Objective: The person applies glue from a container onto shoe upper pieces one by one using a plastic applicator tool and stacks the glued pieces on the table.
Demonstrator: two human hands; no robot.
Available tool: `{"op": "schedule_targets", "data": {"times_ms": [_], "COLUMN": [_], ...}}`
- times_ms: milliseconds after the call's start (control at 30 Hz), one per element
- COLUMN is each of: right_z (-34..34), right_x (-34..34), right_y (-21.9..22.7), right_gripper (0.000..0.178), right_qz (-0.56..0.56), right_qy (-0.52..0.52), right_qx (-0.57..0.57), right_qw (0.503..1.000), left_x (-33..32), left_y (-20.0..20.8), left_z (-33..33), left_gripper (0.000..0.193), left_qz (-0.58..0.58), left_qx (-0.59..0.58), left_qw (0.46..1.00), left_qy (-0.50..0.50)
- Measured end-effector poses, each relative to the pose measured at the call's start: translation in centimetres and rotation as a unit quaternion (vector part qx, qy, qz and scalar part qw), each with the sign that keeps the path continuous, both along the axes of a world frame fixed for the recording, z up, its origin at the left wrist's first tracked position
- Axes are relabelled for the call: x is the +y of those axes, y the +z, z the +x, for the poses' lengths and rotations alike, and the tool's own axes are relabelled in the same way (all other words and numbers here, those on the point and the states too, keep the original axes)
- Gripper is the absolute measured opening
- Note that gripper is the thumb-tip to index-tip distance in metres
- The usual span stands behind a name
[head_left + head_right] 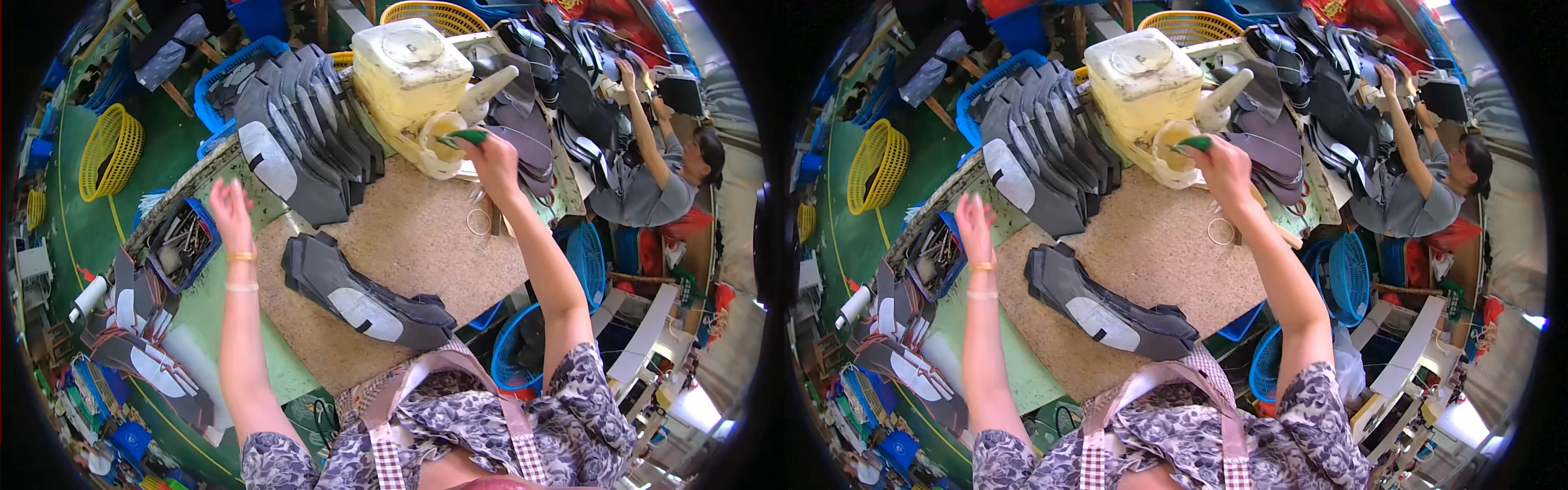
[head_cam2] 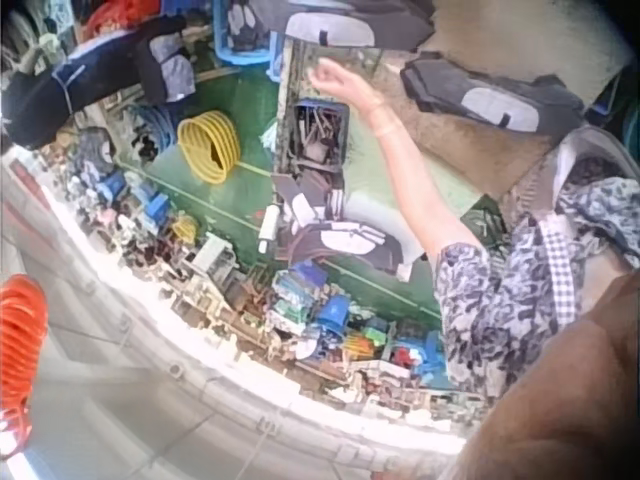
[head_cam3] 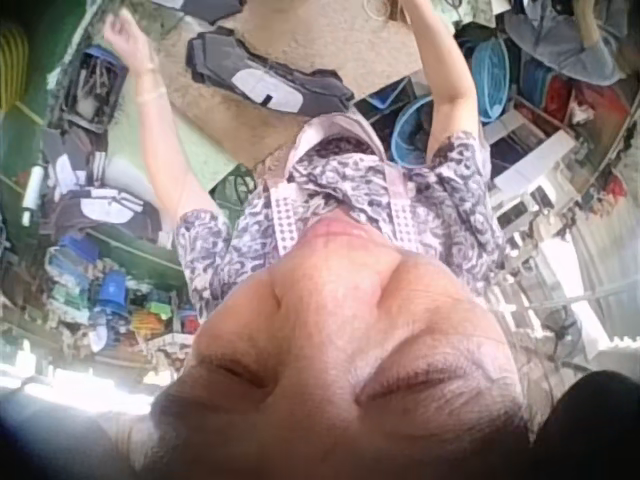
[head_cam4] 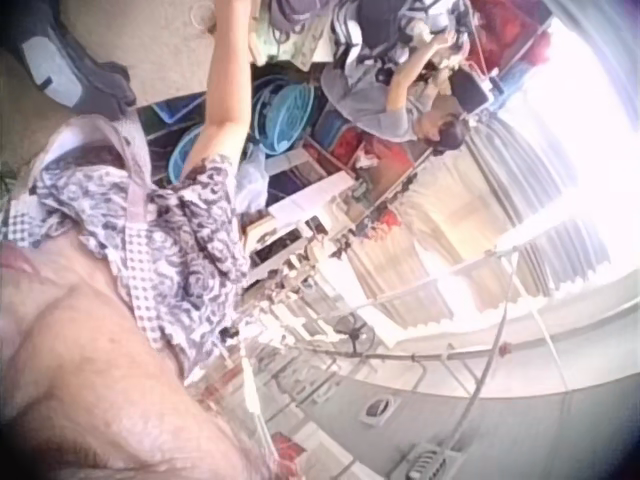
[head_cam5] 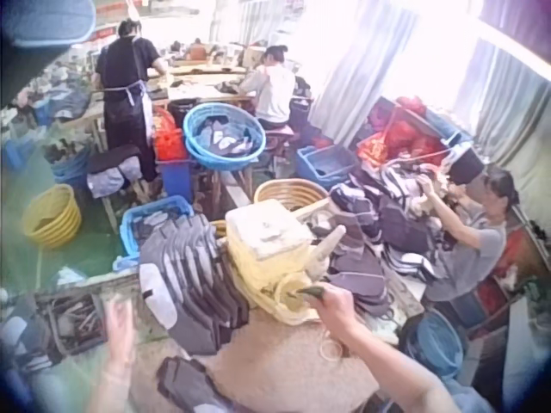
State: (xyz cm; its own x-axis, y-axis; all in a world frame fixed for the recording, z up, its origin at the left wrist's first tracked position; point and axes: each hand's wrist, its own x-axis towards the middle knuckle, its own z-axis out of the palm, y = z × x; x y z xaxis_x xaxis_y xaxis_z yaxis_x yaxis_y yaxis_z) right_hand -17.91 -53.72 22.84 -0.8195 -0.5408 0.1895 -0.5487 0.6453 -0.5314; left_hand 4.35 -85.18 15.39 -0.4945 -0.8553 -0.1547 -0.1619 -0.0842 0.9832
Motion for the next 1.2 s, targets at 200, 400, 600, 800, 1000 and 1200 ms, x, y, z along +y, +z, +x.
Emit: {"op": "schedule_targets", "data": {"times_ms": [200, 400, 600, 800, 1000, 1200], "right_z": [-1.4, 5.8, 14.8, 13.5, 17.1, 15.6], "right_x": [-0.2, -1.3, -5.7, -7.0, 4.4, 9.8], "right_y": [0.0, 1.3, -3.2, -8.1, -5.8, -3.0], "right_gripper": [0.023, 0.02, 0.018, 0.025, 0.014, 0.013], "right_qz": [-0.076, -0.181, 0.003, -0.179, -0.104, -0.033], "right_qy": [0.016, 0.063, 0.218, 0.182, 0.224, 0.422], "right_qx": [-0.284, -0.573, -0.376, -0.516, -0.515, -0.32], "right_qw": [0.956, 0.797, 0.9, 0.818, 0.821, 0.847], "left_x": [15.4, 25.8, 26.4, 26.6, 26.3, 25.6], "left_y": [1.3, -0.2, 0.4, -0.6, -1.5, -1.2], "left_z": [12.8, 13.0, 11.7, 11.8, 12.0, 11.9], "left_gripper": [0.034, 0.047, 0.05, 0.056, 0.054, 0.057], "left_qz": [0.045, 0.076, 0.092, 0.111, 0.109, 0.112], "left_qx": [-0.088, -0.055, -0.025, 0.012, 0.036, 0.013], "left_qw": [0.994, 0.993, 0.983, 0.983, 0.98, 0.982], "left_qy": [0.055, 0.076, 0.155, 0.149, 0.165, 0.152]}}
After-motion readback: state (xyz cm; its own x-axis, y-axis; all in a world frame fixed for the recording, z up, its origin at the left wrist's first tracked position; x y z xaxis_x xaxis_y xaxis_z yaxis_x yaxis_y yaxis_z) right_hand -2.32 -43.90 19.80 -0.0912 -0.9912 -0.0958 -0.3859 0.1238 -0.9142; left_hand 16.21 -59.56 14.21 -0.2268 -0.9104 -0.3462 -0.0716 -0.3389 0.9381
